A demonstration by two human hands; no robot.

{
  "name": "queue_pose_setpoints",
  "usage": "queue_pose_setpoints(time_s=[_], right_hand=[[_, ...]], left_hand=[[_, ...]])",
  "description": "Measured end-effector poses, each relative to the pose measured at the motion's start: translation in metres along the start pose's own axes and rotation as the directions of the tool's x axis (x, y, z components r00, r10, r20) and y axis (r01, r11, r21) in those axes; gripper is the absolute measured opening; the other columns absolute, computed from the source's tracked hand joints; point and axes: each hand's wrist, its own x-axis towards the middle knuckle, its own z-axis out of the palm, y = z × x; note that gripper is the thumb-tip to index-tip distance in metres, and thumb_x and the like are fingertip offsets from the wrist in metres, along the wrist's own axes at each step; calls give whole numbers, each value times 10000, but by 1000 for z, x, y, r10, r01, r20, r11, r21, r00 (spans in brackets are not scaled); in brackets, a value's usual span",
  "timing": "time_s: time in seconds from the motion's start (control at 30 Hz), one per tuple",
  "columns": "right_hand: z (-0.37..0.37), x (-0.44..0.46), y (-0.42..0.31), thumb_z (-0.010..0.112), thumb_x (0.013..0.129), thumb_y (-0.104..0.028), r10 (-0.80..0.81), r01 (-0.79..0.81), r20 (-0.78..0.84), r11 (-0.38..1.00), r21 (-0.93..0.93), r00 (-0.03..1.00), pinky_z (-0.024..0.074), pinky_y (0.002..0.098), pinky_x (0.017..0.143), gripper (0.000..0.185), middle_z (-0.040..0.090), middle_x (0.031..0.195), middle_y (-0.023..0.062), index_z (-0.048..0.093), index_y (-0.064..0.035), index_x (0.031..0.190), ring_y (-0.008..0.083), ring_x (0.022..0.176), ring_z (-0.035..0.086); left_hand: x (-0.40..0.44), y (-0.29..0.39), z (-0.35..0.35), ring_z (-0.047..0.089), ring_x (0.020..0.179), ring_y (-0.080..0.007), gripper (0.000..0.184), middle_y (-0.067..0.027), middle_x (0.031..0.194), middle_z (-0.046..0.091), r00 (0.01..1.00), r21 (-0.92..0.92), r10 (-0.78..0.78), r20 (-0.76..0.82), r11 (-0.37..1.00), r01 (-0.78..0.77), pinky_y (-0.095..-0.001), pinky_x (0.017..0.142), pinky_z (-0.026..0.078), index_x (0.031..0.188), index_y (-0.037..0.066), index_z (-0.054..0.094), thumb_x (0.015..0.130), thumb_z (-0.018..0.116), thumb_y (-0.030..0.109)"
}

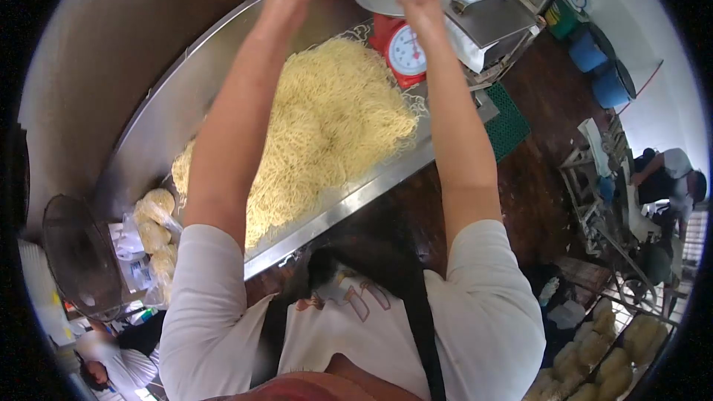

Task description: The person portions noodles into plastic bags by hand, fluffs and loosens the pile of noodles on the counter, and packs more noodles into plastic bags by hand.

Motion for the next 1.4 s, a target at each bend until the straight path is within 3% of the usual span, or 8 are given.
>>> queue_pose_setpoints(time_s=[0.07, 0.3, 0.4, 0.53, 0.6, 0.83, 1.2, 1.4], right_hand=[[-18, 7, 19, 675, 862, -54, 198, -219, 142, 965, 147, 970, 535, 339, 832, 707, 627, 1178, 168, 301, -2, 1459, 218, 1000, 638], [-69, 61, 73, 689, 883, -113, 355, -512, 493, 828, 229, 794, 548, 328, 765, 574, 681, 1039, 138, 420, 34, 1368, 217, 887, 661], [-65, 60, 55, 679, 891, -140, 329, -334, 107, 942, 33, 938, 553, 305, 705, 324, 692, 975, 132, 607, 37, 1153, 184, 838, 668], [-47, 61, 71, 692, 890, -178, -74, 194, 291, 891, -409, 954, 551, 277, 662, 228, 694, 907, 97, 665, 26, 989, 126, 823, 660], [-47, 69, 50, 694, 899, -190, 250, -120, 328, 922, -369, 911, 552, 273, 686, 257, 696, 920, 74, 658, 17, 1047, 114, 831, 657], [-51, 66, -104, 604, 955, -231, -460, 364, 506, 888, 282, 730, 548, 325, 657, 258, 693, 825, 95, 659, 11, 1027, 153, 677, 645], [-50, 107, -68, 586, 963, -242, -252, 424, 526, 875, -235, 812, 488, 407, 796, 340, 614, 1038, 156, 554, 14, 1185, 242, 903, 581], [-53, 105, -46, 576, 967, -248, -203, 448, 480, 755, -478, 853, 455, 452, 872, 410, 570, 1154, 190, 496, 16, 1271, 290, 1026, 546]], left_hand=[[13, 9, 50, 501, 472, -125, 284, -24, 625, 506, 871, -794, -457, 180, 455, 403, -305, 480, 512, 1136, -31, 630, 1009, 506, 190], [1, 2, 116, 536, 490, -137, 307, -43, 633, 530, 831, -677, -484, 274, 516, 524, -315, 490, 540, 1168, -18, 630, 1007, 499, 207], [9, 13, 100, 542, 498, -136, 310, -47, 629, 538, 835, -593, -499, 232, 608, 528, -315, 489, 540, 1142, -21, 641, 1008, 499, 220], [15, 24, 104, 541, 503, -133, 320, -45, 624, 536, 833, -579, -501, 233, 617, 533, -311, 490, 537, 1103, -23, 647, 1011, 504, 249], [19, 27, 109, 537, 504, -130, 333, -43, 624, 536, 819, -586, -520, 243, 594, 551, -308, 490, 536, 1077, -25, 647, 1014, 502, 267], [28, 25, 112, 591, 505, -169, 390, -91, 642, 594, 830, -594, -492, 262, 596, 541, -325, 492, 515, 1017, -60, 647, 1011, 476, 291], [31, 22, 107, 594, 489, -172, 334, -95, 663, 607, 865, -367, -489, 111, 789, 493, -321, 469, 516, 1082, -53, 628, 1005, 509, 250], [9, -50, 148, 566, 1145, -304, 318, -168, 1214, 614, 963, -138, -243, 114, 956, 258, -450, 978, 455, 1210, 31, 599, 935, 510, 164]])
